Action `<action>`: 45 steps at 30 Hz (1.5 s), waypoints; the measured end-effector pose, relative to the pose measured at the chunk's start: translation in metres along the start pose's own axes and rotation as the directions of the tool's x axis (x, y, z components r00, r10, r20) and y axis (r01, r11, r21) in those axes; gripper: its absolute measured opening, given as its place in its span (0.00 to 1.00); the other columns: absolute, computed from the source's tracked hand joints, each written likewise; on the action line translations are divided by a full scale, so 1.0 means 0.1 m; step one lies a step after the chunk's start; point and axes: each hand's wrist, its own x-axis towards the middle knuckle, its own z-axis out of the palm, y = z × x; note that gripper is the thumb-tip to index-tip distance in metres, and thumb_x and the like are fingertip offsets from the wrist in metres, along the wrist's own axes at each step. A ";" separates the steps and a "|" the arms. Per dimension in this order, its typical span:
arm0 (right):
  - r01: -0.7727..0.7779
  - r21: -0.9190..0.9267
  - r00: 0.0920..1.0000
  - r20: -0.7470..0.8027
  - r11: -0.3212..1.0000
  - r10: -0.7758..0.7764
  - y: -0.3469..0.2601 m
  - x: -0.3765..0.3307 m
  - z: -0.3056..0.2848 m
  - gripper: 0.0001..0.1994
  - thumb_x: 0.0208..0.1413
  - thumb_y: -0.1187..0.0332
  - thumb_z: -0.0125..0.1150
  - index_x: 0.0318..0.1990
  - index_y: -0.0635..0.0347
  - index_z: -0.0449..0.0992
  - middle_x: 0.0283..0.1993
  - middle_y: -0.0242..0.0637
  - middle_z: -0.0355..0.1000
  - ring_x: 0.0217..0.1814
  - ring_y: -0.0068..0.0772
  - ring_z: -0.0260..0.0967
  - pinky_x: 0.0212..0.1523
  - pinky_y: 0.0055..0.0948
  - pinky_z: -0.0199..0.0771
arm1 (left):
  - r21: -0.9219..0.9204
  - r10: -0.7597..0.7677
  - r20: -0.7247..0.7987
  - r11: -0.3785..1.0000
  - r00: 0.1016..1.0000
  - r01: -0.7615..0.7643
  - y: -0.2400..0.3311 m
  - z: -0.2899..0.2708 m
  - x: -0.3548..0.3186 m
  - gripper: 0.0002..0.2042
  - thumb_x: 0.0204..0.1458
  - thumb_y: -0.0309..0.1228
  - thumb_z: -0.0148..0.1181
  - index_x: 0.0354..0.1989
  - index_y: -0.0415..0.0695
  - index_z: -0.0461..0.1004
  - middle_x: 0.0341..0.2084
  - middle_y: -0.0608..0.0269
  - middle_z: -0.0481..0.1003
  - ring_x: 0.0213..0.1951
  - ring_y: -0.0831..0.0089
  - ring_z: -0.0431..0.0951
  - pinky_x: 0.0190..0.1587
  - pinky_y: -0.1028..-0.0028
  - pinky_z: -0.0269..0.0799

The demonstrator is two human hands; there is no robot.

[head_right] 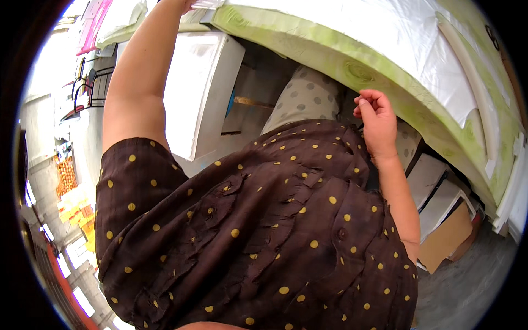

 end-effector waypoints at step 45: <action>-0.188 -0.109 0.978 0.071 0.976 0.197 -0.05 0.05 -0.02 0.10 0.65 0.72 0.55 0.51 0.63 0.73 0.43 0.32 0.73 0.38 0.20 0.68 0.43 0.24 0.73 | -0.280 -0.418 0.056 0.865 0.907 0.416 -2.06 -0.17 -1.68 0.32 0.50 0.29 0.68 0.65 0.45 0.63 0.54 0.60 0.75 0.56 0.66 0.74 0.61 0.64 0.67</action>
